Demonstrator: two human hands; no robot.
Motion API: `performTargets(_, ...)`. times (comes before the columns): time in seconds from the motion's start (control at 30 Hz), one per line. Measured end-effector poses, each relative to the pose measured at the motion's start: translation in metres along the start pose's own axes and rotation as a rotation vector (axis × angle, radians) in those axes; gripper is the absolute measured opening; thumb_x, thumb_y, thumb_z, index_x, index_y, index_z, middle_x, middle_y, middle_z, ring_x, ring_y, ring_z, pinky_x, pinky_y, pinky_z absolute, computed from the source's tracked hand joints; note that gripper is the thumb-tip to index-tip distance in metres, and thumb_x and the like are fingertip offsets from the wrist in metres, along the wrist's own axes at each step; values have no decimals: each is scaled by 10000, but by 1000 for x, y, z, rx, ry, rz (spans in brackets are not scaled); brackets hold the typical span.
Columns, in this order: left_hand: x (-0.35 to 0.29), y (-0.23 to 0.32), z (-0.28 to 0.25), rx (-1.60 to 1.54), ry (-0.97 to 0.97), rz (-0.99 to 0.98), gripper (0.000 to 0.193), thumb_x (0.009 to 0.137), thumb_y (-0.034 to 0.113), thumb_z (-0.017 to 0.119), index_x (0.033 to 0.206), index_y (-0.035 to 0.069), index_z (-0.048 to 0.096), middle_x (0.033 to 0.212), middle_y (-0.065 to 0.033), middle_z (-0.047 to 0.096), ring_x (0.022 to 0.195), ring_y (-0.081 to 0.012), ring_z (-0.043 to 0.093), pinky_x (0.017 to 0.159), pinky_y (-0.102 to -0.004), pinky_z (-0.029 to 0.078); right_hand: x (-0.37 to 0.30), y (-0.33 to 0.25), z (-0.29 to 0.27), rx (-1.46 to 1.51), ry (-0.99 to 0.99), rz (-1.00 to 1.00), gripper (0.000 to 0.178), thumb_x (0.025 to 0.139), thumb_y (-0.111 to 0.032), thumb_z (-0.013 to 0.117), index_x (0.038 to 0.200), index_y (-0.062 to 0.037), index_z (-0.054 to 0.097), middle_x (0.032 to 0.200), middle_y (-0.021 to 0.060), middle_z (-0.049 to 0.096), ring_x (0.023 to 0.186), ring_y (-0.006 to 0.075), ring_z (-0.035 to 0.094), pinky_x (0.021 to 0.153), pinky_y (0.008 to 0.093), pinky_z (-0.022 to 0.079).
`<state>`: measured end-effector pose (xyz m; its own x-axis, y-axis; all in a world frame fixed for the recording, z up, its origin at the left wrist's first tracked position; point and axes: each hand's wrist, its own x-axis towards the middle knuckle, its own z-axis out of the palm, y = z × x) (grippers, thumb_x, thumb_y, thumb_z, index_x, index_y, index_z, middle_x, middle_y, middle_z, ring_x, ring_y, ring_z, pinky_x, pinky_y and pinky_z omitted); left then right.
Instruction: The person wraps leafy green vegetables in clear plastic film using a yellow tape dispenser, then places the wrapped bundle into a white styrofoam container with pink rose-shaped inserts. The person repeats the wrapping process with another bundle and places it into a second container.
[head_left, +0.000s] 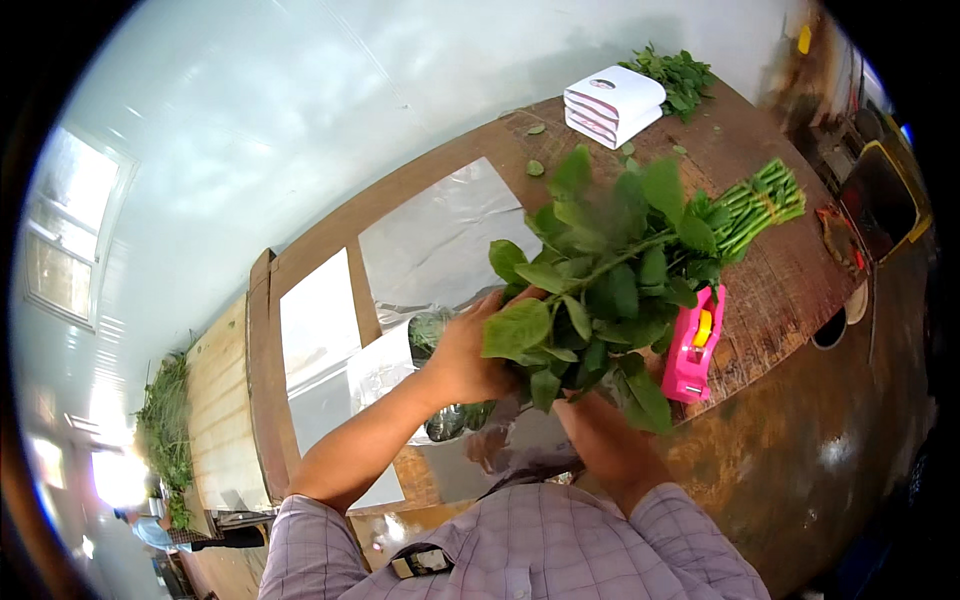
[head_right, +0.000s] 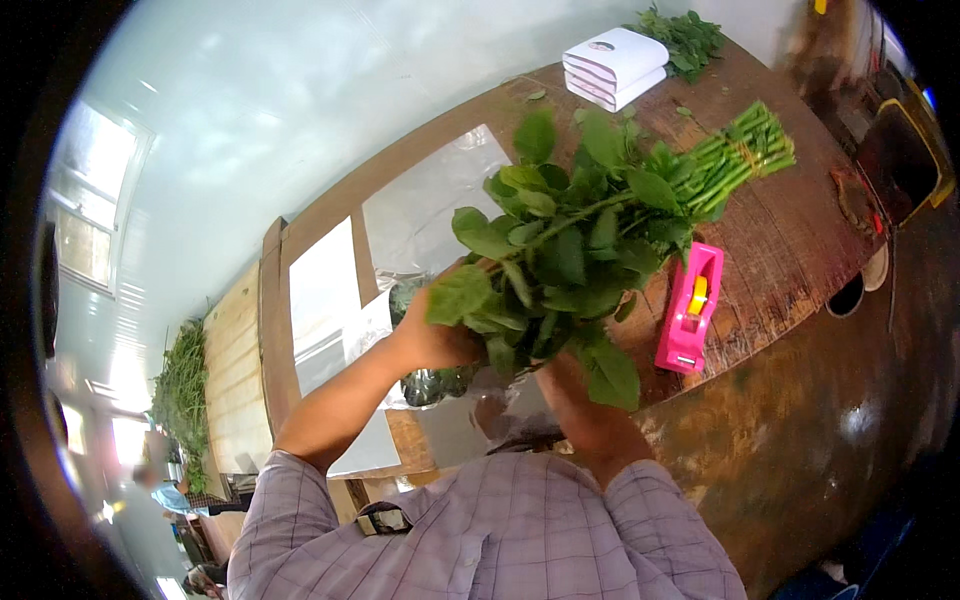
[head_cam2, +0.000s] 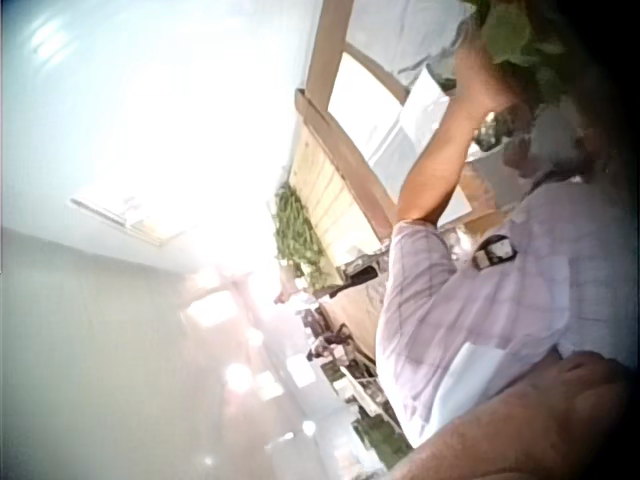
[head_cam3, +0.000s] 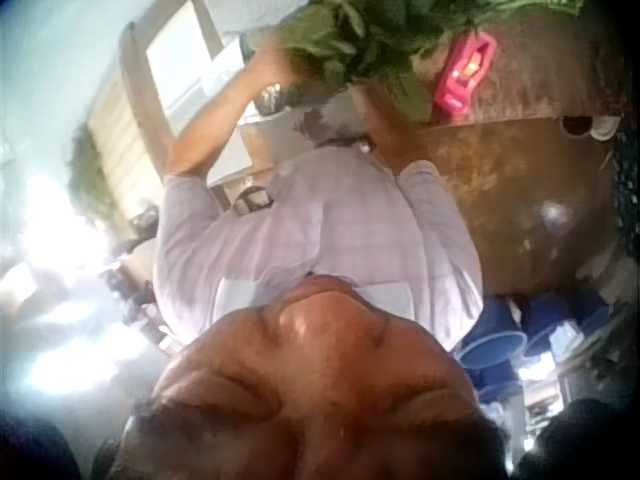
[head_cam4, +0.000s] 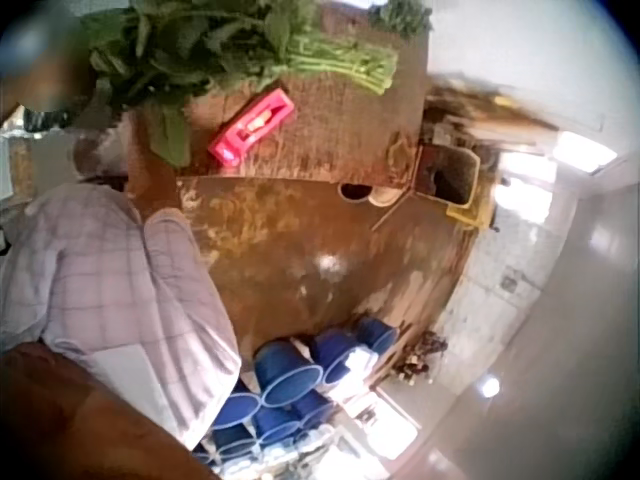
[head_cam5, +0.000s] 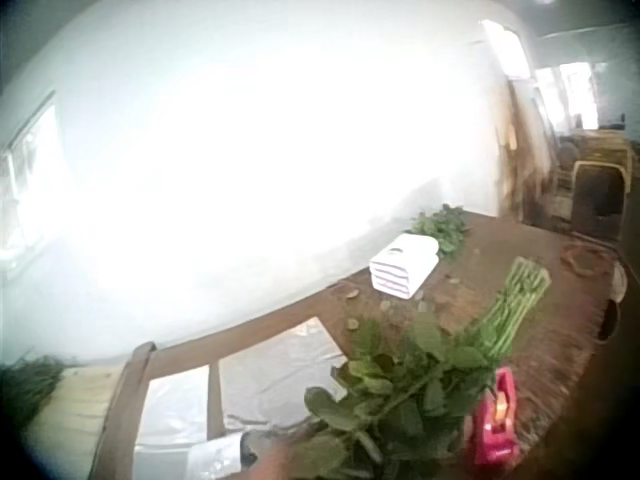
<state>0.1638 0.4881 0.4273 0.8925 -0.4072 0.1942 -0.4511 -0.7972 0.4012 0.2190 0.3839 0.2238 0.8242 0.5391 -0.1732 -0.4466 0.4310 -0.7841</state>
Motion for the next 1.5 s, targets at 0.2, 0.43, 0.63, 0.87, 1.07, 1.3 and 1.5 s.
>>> performTargets(0.2, 35, -1, 20, -7, -162, -120, 946, 569, 169, 759, 1421, 218, 350, 1075, -154, 538, 1002, -378, 545, 823, -439, 480, 11, 44, 14, 637, 204, 80, 256, 946, -255, 541, 1161, -118, 561, 1078, 40, 589, 983, 187, 554, 841, 344, 462)
performTargets(0.43, 43, -41, 53, -197, -58, -246, 806, 692, 266, 739, 1401, 102, 393, 1181, -207, 560, 1128, -375, 531, 906, -415, 461, -23, 43, -27, 888, 159, -10, 319, 941, -308, 531, 1189, -110, 566, 1126, 47, 598, 1033, 233, 559, 907, 382, 454)
performTargets(0.63, -24, -151, 4, -85, -279, -798, 806, 872, 697, 348, 1313, 43, 515, 1276, -258, 536, 1215, -399, 491, 1032, -409, 365, -36, 56, -27, 750, 94, -46, 458, 849, -420, 610, 1194, -121, 569, 1136, 52, 615, 1076, 248, 546, 960, 414, 420)
performTargets(0.87, -101, -157, -50, -829, -305, -480, 587, 1006, 499, 283, 1173, 68, 644, 1152, -67, 646, 1049, -193, 580, 970, -357, 401, -72, 18, 26, 626, 499, -189, 530, 820, -435, 669, 1198, -79, 562, 1130, 66, 618, 1008, 240, 583, 920, 375, 461)
performTargets(1.07, -182, -228, 43, -1191, -503, -685, 443, 991, 414, 420, 1132, 25, 576, 956, -36, 621, 810, -141, 558, 747, -318, 474, -114, 19, 54, 443, 630, -261, 445, 838, -386, 664, 1167, -98, 581, 1075, 47, 617, 969, 188, 583, 859, 362, 494)
performTargets(1.3, -107, -94, -17, -1260, -744, -233, 546, 968, 446, 442, 1292, 9, 490, 1117, -100, 627, 982, -188, 599, 873, -318, 467, -232, -23, 95, 432, 712, -661, 757, 862, -457, 648, 1410, -28, 350, 1346, 69, 467, 1253, 174, 408, 1053, 309, 323)
performTargets(1.5, -57, 0, 48, -1303, -958, -178, 646, 981, 500, 356, 1394, 4, 376, 1276, -132, 558, 1149, -226, 530, 999, -360, 399, -385, -3, 56, 629, 997, -911, 578, 878, -364, 650, 1301, -40, 425, 1221, 86, 548, 1035, 214, 582, 896, 379, 507)
